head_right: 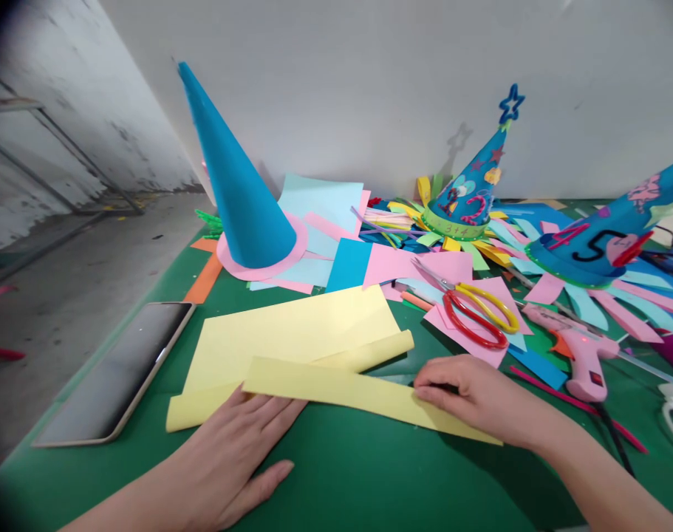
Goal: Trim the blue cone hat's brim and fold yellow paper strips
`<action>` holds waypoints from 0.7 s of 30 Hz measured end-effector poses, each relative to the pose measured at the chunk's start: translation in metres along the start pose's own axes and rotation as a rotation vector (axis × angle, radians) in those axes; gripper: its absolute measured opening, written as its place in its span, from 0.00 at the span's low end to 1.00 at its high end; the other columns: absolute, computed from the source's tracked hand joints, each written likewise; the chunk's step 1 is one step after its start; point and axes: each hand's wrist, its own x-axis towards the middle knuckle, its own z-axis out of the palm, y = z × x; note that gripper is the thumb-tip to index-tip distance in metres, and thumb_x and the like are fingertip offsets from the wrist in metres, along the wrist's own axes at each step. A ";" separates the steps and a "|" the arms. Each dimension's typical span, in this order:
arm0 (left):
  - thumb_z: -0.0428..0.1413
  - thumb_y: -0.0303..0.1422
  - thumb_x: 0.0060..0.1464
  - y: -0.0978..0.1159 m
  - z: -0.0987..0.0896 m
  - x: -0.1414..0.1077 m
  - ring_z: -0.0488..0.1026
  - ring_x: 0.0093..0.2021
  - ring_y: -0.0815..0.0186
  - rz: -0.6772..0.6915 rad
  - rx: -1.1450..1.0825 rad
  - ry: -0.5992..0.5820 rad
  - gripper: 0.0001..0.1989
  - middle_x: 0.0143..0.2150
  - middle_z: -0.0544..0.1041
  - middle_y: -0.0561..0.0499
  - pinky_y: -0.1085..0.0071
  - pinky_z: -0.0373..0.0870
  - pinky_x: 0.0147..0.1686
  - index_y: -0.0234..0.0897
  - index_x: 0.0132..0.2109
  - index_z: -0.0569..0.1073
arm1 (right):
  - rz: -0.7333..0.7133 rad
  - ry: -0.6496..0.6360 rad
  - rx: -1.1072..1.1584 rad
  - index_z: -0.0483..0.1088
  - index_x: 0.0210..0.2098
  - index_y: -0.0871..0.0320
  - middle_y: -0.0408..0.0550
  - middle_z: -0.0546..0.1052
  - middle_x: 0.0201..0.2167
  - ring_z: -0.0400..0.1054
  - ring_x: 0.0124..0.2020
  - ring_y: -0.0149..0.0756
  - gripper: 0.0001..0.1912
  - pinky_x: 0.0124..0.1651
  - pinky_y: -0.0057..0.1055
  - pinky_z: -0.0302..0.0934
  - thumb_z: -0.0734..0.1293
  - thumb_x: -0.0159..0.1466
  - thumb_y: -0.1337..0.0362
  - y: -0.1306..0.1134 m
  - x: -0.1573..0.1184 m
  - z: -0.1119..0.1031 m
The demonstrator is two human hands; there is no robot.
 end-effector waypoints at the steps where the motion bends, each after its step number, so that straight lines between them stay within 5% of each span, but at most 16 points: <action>1: 0.37 0.43 0.59 0.000 -0.001 0.000 0.53 0.61 0.60 0.004 0.007 0.003 0.29 0.63 0.52 0.48 0.57 0.37 0.61 0.39 0.64 0.38 | 0.022 0.021 0.000 0.68 0.30 0.57 0.47 0.71 0.30 0.64 0.33 0.36 0.16 0.36 0.31 0.56 0.56 0.63 0.54 0.005 -0.003 -0.002; 5: 0.36 0.41 0.60 0.000 -0.006 0.003 0.43 0.64 0.61 0.023 0.029 -0.015 0.28 0.65 0.42 0.48 0.56 0.29 0.61 0.38 0.64 0.37 | 0.013 -0.074 -0.003 0.68 0.25 0.57 0.44 0.65 0.24 0.61 0.28 0.33 0.16 0.32 0.29 0.55 0.58 0.62 0.55 0.016 -0.015 -0.011; 9: 0.36 0.37 0.61 0.002 -0.010 0.004 0.40 0.65 0.63 0.009 0.007 -0.055 0.27 0.66 0.40 0.50 0.56 0.31 0.61 0.39 0.63 0.35 | -0.043 -0.195 -0.009 0.70 0.23 0.58 0.44 0.66 0.22 0.61 0.27 0.32 0.17 0.32 0.29 0.55 0.59 0.61 0.56 0.013 -0.014 -0.015; 21: 0.37 0.22 0.56 -0.040 -0.025 0.010 0.53 0.61 0.70 -0.029 -0.320 -0.015 0.26 0.62 0.56 0.57 0.61 0.47 0.61 0.48 0.59 0.55 | 0.076 -0.152 -0.168 0.69 0.26 0.56 0.43 0.70 0.27 0.65 0.30 0.33 0.15 0.33 0.28 0.57 0.58 0.61 0.55 0.008 0.004 -0.024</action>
